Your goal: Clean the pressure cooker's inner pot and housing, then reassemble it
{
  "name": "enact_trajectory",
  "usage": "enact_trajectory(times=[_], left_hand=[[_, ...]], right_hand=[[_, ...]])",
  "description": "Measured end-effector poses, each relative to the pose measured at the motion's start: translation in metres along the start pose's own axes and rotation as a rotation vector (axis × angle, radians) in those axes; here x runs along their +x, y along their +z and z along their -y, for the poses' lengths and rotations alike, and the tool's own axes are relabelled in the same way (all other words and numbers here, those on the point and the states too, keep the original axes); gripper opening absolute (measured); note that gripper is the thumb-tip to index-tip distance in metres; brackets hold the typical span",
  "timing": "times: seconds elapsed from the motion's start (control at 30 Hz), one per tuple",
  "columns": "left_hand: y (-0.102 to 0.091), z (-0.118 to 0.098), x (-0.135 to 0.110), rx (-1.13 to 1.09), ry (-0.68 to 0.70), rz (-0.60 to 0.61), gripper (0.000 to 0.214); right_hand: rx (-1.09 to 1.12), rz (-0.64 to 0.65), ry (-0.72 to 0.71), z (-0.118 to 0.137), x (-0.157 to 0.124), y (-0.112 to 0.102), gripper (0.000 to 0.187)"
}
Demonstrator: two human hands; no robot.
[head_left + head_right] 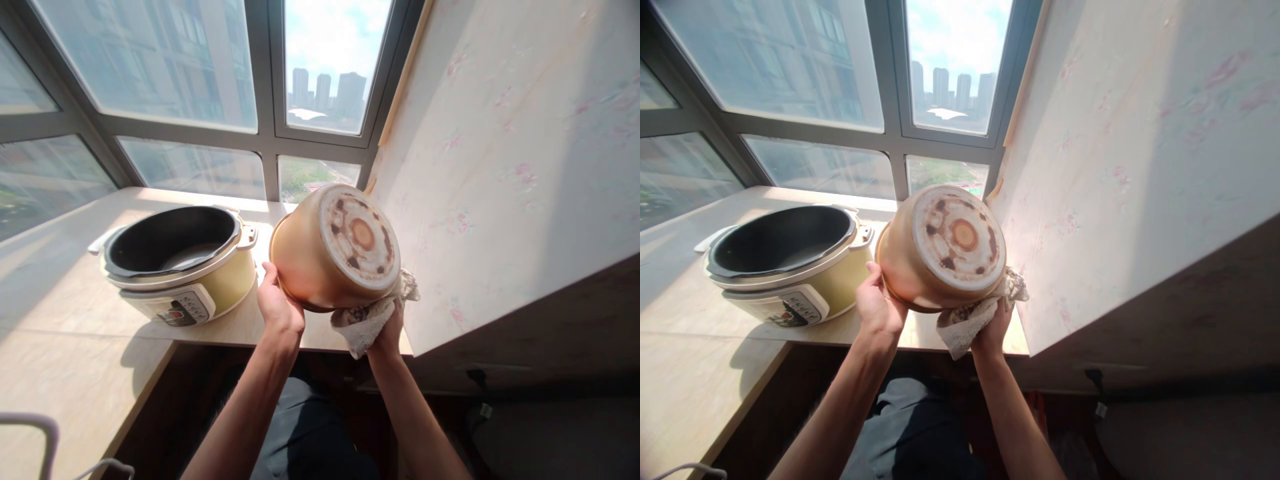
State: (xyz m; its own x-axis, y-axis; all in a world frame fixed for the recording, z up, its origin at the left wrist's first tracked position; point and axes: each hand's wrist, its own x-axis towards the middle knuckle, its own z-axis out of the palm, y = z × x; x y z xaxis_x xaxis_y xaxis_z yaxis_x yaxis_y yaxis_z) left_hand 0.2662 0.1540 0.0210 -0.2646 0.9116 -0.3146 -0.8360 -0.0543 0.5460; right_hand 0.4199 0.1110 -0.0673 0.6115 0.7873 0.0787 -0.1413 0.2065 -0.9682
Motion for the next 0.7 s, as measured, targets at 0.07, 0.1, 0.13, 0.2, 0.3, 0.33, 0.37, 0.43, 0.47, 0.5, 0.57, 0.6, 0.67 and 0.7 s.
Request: enact_trajectory(times=[0.07,0.1,0.13,0.2,0.3,0.33,0.37,0.43,0.47,0.5,0.57,0.6,0.67,0.7], left_hand=[[0.001,-0.002,-0.003,-0.015,-0.03,-0.005,0.04],[0.001,-0.003,-0.004,-0.021,-0.043,0.005,0.04],[0.001,-0.004,-0.005,-0.029,-0.056,0.019,0.041],[0.001,-0.007,-0.008,-0.06,-0.084,0.048,0.041],[0.0,-0.008,-0.013,-0.143,-0.107,0.069,0.036],[0.0,-0.009,-0.014,-0.169,-0.11,0.077,0.035],[-0.001,-0.009,-0.014,-0.189,-0.115,0.083,0.034],[-0.002,-0.01,-0.014,-0.209,-0.142,0.083,0.033],[-0.004,-0.01,-0.014,-0.208,-0.156,0.078,0.033],[-0.006,-0.01,-0.013,-0.202,-0.169,0.077,0.033],[-0.01,-0.009,-0.011,-0.189,-0.178,0.101,0.033],[-0.013,-0.008,-0.01,-0.188,-0.174,0.124,0.033],[-0.018,-0.006,-0.009,-0.202,-0.167,0.169,0.034],[-0.02,-0.004,-0.009,-0.211,-0.165,0.173,0.034]], right_hand=[[0.147,-0.225,0.051,0.007,-0.009,0.004,0.042],[0.167,-0.286,0.047,0.011,-0.014,0.007,0.042],[0.165,-0.305,0.035,0.014,-0.019,0.01,0.043],[0.136,-0.305,0.007,0.016,-0.028,0.017,0.051],[0.044,-0.319,-0.09,0.009,-0.04,0.026,0.061],[0.003,-0.324,-0.132,0.005,-0.043,0.027,0.062],[-0.042,-0.329,-0.173,0.0,-0.046,0.027,0.062],[-0.139,-0.334,-0.245,-0.008,-0.05,0.025,0.063],[-0.187,-0.334,-0.288,-0.011,-0.051,0.023,0.064],[-0.233,-0.325,-0.343,-0.012,-0.052,0.02,0.064],[-0.32,-0.277,-0.496,-0.01,-0.054,0.016,0.063],[-0.366,-0.237,-0.59,-0.007,-0.055,0.015,0.063],[-0.467,-0.143,-0.775,0.002,-0.058,0.016,0.064],[-0.516,-0.097,-0.856,0.008,-0.06,0.017,0.066]])
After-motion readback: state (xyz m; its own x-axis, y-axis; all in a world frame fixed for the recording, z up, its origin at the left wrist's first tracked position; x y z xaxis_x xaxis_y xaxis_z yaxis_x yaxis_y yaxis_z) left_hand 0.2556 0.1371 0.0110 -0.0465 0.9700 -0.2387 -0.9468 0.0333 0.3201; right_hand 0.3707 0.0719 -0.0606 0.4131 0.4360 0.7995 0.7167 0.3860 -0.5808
